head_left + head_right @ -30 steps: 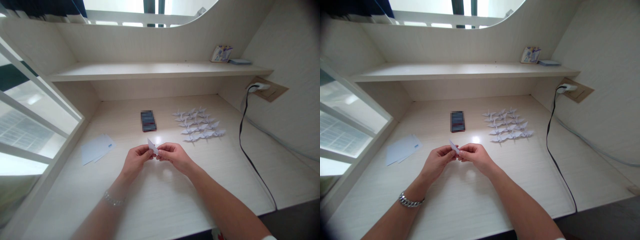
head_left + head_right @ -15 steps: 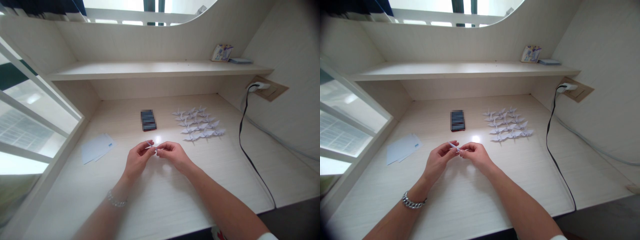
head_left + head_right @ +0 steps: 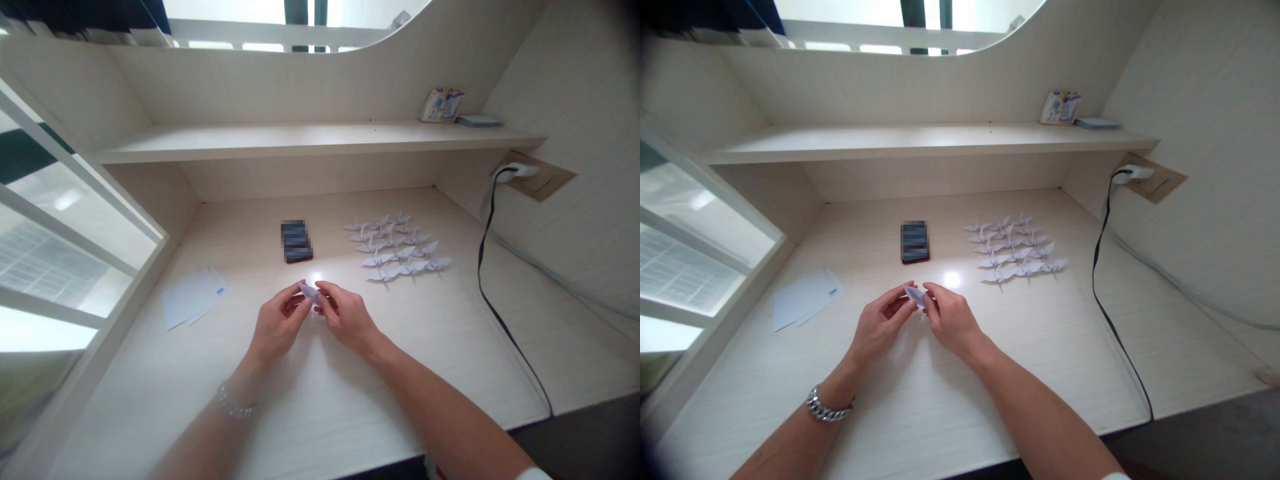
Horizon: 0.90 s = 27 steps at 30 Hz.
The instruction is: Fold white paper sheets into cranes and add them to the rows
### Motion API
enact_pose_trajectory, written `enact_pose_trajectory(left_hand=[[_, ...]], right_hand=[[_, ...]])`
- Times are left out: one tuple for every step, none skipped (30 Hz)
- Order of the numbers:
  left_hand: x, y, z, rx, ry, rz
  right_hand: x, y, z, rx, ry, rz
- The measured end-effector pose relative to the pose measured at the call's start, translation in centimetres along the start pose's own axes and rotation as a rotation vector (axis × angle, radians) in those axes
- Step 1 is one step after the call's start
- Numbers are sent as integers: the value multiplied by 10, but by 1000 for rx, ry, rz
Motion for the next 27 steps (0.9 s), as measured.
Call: enact_pose_trajectory(left_hand=[[-1,-1,-2,10,9,-20],[-3,-2,-3,19,21,-42],[-4,-4,-5,29,39,-62],[-6,-6,-7,34,63,-81],[-7,-8,-8,30,89,-93],[-8,-9,-9,14,113,-95],[-8,-10,-9,-17,128,-83],[-8,-11,-9,-61,126,-59],[-7,-10,-7,-110,108,-25],[-5,-8,-5,-158,79,14],[-4,-7,-3,-201,48,53],[-2,-4,-2,-239,23,85],[-1,-2,0,-274,13,110],[0,0,0,-305,18,128],[0,1,0,-334,32,142],[1,2,0,-360,49,150],[0,3,0,-379,62,156],[0,3,-1,-390,70,159],[0,3,-1,-393,72,162],[0,3,-1,-389,71,163],[0,3,-1,-378,71,160],[-1,2,-1,-360,71,153],[-1,1,-1,-338,72,143],[-1,-1,-1,-316,73,130],[-1,-2,0,-295,71,119],[-1,-3,0,-278,70,111],[-2,-4,0,-266,66,107]], right_hand=[[-1,1,0,-48,-2,36],[-1,2,0,-74,-3,53],[0,2,0,-82,-8,48],[0,2,1,-77,-19,26],[1,1,3,-64,-35,-1],[2,0,4,-47,-55,-24],[2,0,6,-30,-77,-35],[3,0,8,-15,-102,-30],[3,2,9,-1,-124,-9],[3,3,11,10,-140,26],[3,6,11,19,-150,69],[2,8,11,26,-153,115],[1,10,11,31,-149,158],[0,13,10,33,-141,196],[-1,14,9,35,-132,224],[-2,15,8,37,-128,241],[-3,16,7,41,-128,249],[-3,17,6,44,-131,252],[-4,17,6,47,-135,252],[-4,17,6,50,-137,249],[-4,17,6,54,-137,246],[-4,17,6,58,-134,244],[-4,18,6,62,-131,244],[-4,18,6,64,-130,244],[-5,18,6,63,-131,243],[-5,18,7,59,-134,241],[-5,17,7,53,-136,239]])
Point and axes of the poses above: each hand's wrist, its own x-axis towards the middle knuckle, its own z-axis out of the back of the hand, y = z × x, the point moved 2 cm from there along x, towards the middle knuckle
